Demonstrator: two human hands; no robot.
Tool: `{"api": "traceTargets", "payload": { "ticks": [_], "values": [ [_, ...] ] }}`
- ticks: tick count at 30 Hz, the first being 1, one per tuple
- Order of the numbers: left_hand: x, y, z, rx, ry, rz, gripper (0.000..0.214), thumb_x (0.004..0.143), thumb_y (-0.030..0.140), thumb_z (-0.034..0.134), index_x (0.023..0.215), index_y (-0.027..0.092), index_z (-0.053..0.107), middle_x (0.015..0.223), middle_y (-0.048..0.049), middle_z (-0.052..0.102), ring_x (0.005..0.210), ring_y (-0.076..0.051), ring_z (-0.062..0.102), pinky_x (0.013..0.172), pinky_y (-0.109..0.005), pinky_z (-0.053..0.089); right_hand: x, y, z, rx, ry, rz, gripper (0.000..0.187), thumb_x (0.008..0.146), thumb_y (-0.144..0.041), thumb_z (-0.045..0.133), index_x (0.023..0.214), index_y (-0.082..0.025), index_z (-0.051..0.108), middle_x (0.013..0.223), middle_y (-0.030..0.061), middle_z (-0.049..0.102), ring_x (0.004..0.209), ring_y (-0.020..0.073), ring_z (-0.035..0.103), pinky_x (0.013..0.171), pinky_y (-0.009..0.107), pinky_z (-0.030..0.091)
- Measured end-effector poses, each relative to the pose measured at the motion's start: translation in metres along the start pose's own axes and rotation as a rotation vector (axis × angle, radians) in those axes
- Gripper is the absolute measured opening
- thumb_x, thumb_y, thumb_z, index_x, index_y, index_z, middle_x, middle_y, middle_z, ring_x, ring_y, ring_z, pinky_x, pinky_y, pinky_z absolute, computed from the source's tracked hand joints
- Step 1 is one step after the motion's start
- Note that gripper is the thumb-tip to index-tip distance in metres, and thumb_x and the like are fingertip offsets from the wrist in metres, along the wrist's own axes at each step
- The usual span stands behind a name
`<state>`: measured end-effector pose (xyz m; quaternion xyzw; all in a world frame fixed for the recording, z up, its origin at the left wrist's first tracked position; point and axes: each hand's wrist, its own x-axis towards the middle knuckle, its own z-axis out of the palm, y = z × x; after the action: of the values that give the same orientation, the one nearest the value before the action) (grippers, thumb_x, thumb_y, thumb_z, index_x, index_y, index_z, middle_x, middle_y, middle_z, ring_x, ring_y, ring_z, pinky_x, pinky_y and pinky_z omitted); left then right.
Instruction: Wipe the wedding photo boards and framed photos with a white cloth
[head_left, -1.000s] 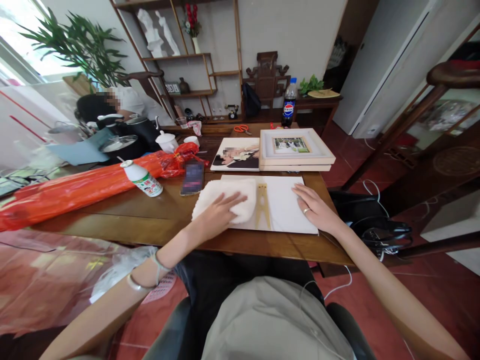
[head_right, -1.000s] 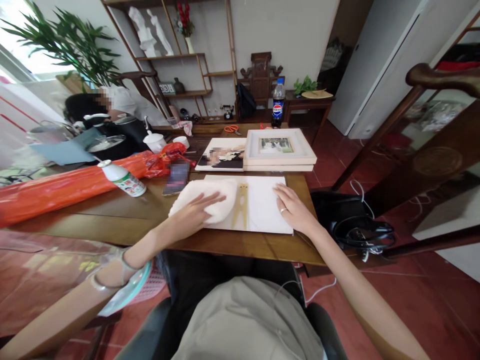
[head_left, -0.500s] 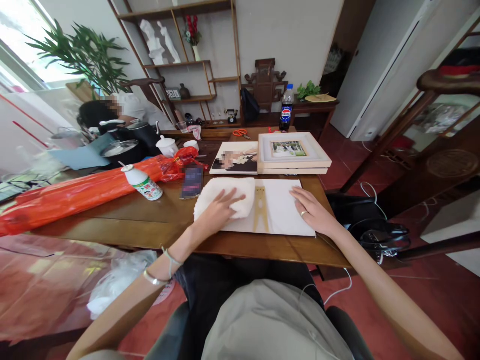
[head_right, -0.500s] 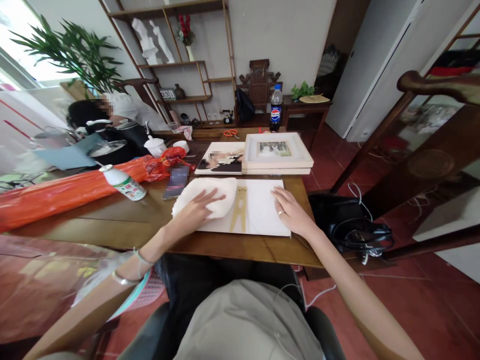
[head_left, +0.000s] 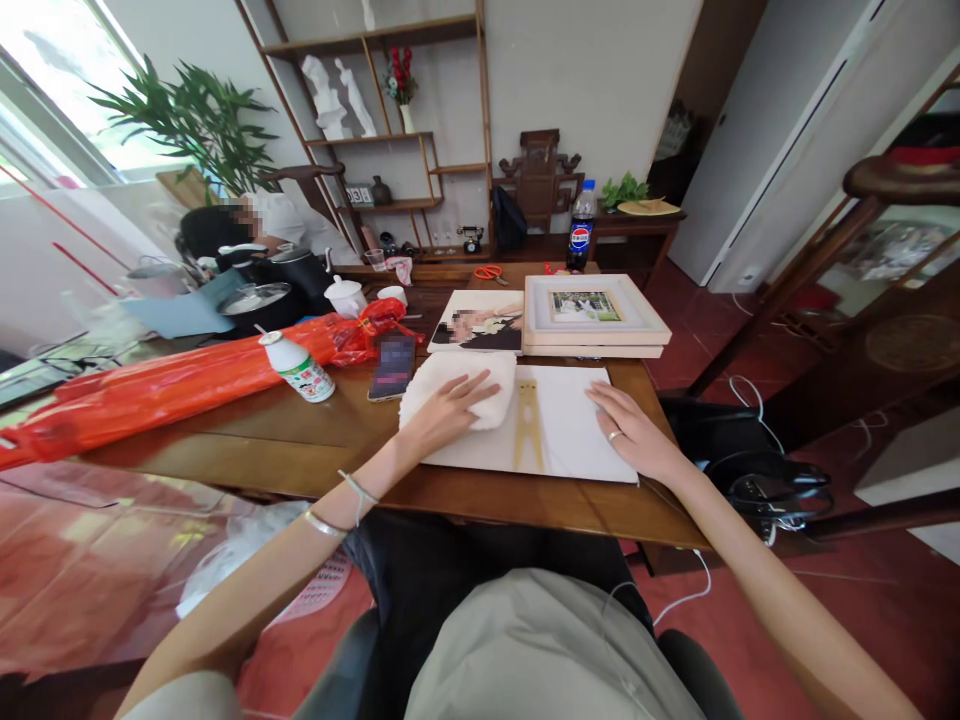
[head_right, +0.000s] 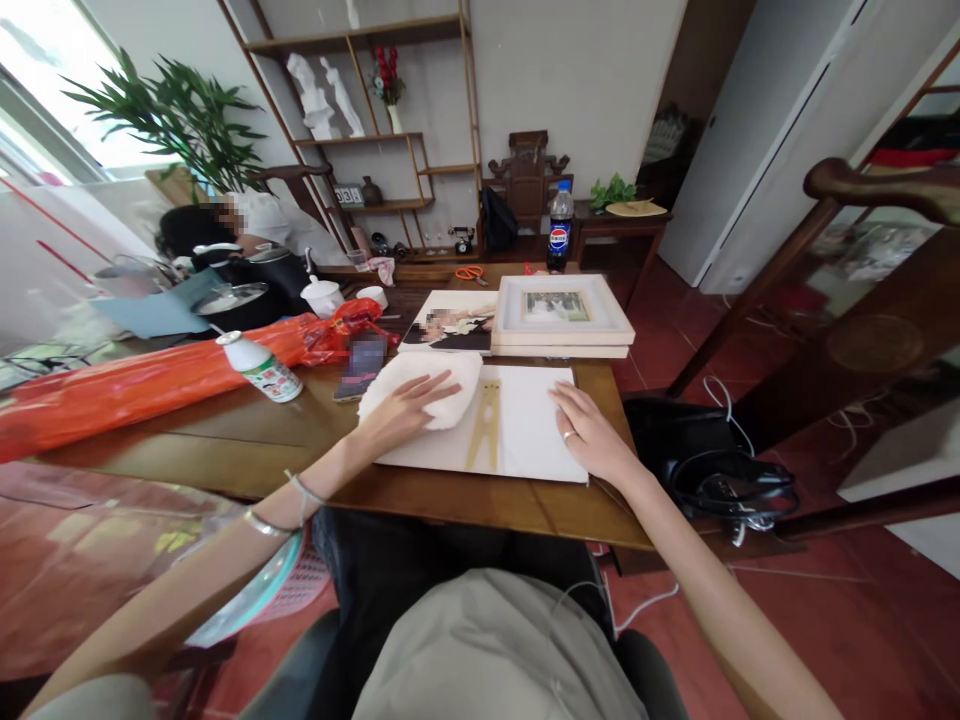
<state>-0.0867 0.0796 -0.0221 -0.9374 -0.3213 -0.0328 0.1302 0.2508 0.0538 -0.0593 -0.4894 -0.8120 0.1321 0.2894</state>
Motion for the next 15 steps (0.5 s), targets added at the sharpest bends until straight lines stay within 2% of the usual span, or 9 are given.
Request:
{"api": "traceTargets", "payload": {
  "ticks": [4,8,11,15],
  "values": [
    [0.017,-0.01,0.006,0.022,-0.028,-0.065,0.023,0.093,0.019,0.051,0.087,0.017,0.073,0.153,-0.0018,0.03,0.144,-0.027,0.019,0.116,-0.042,0.024,0.0,0.0,0.0,-0.002,-0.01,-0.003,0.047,0.096,-0.041,0.031,0.136,-0.022,0.046,0.147,0.0113,0.04,0.14,0.0263,0.031,0.117,0.051,0.027],
    [0.017,-0.008,0.002,-0.022,-0.049,-0.097,0.028,0.094,0.032,0.051,0.09,0.014,0.073,0.152,-0.0077,0.033,0.141,-0.031,0.025,0.114,-0.047,0.027,-0.001,0.002,0.001,0.002,0.004,-0.004,0.046,0.096,-0.041,0.032,0.137,-0.025,0.046,0.148,0.0083,0.04,0.14,0.0263,0.031,0.116,0.052,0.027],
    [0.005,0.009,-0.004,-0.029,-0.066,-0.066,0.025,0.093,0.03,0.054,0.088,0.015,0.073,0.15,-0.0082,0.036,0.14,-0.032,0.028,0.112,-0.048,0.029,0.0,0.003,0.001,0.003,0.007,-0.004,0.046,0.096,-0.042,0.032,0.137,-0.026,0.046,0.148,0.0079,0.04,0.14,0.0266,0.032,0.116,0.051,0.027],
    [-0.025,0.055,-0.008,0.011,-0.008,-0.056,0.022,0.087,0.031,0.062,0.074,0.017,0.072,0.15,-0.0079,0.036,0.14,-0.036,0.027,0.112,-0.051,0.029,0.0,0.003,0.002,0.001,0.011,-0.016,0.046,0.096,-0.042,0.032,0.138,-0.026,0.045,0.148,0.0079,0.04,0.14,0.0266,0.032,0.116,0.051,0.027]
  ]
}}
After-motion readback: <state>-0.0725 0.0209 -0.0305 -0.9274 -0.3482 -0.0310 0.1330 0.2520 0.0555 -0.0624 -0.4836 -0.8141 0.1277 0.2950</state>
